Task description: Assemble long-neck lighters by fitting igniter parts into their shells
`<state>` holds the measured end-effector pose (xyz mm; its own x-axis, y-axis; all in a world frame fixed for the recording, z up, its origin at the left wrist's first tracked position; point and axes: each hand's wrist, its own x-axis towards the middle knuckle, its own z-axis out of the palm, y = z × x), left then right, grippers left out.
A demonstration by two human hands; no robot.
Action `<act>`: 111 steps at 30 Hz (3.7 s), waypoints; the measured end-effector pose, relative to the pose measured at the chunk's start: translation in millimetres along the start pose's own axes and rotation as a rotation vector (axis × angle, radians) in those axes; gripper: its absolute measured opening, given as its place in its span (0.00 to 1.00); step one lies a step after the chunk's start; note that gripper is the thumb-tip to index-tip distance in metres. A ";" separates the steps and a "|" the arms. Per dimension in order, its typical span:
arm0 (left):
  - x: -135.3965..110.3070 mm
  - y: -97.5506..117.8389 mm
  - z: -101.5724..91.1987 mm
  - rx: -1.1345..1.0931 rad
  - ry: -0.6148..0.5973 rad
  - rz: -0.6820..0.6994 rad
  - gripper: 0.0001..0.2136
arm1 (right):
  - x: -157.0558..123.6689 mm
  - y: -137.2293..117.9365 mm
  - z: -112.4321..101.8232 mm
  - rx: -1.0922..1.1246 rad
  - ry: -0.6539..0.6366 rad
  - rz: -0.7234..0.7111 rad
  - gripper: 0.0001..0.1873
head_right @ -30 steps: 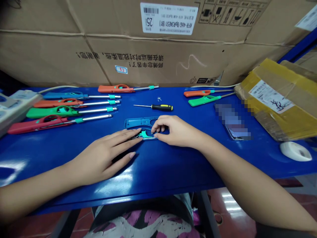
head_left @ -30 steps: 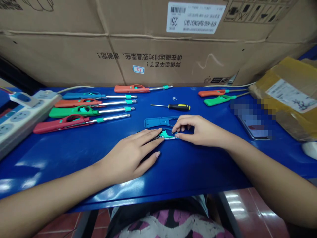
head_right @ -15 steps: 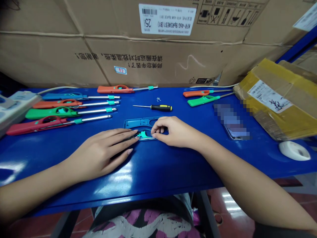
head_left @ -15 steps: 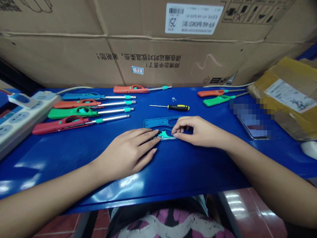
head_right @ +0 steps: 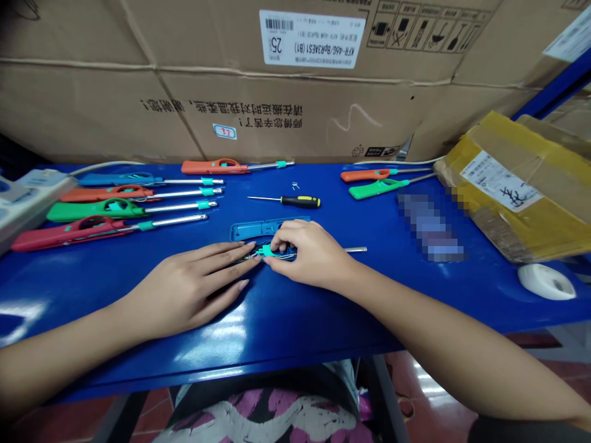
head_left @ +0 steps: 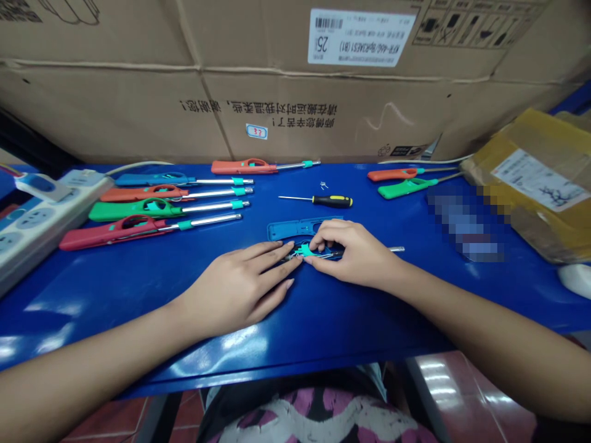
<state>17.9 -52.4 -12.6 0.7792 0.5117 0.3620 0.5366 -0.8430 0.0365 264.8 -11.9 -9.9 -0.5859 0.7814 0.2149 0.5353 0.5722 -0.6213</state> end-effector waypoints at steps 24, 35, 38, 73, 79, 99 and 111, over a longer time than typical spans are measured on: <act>3.3 8.4 -5.3 0.101 -0.101 -0.011 0.19 | 1.7 12.6 -32.4 0.153 -0.209 0.231 0.06; 1.1 -5.1 -7.9 -0.229 -0.055 -0.139 0.18 | 3.1 22.8 -34.5 0.047 0.027 0.126 0.06; 2.2 -15.4 -8.2 -0.360 0.049 -0.227 0.16 | 3.1 32.8 -38.1 -0.101 0.071 0.041 0.06; 0.6 -37.6 -23.7 0.102 0.049 0.100 0.18 | -2.4 -2.7 -24.6 0.077 -0.034 -0.010 0.16; -0.1 -39.0 -19.3 0.065 -0.016 0.097 0.17 | -3.0 3.8 -29.4 -0.197 -0.044 -0.141 0.09; -1.0 -38.2 -9.6 -0.081 -0.101 -0.067 0.17 | -5.4 2.0 -32.4 -0.448 -0.164 -0.161 0.12; 0.6 -34.3 -13.0 -0.182 -0.061 -0.120 0.15 | -8.0 -0.9 -34.5 -0.566 -0.141 -0.289 0.15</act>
<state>-4.2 -25.3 -1.5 0.7347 0.6143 0.2879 0.5634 -0.7888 0.2456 290.0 -10.1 14.9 -0.8080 0.5580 0.1893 0.5593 0.8274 -0.0514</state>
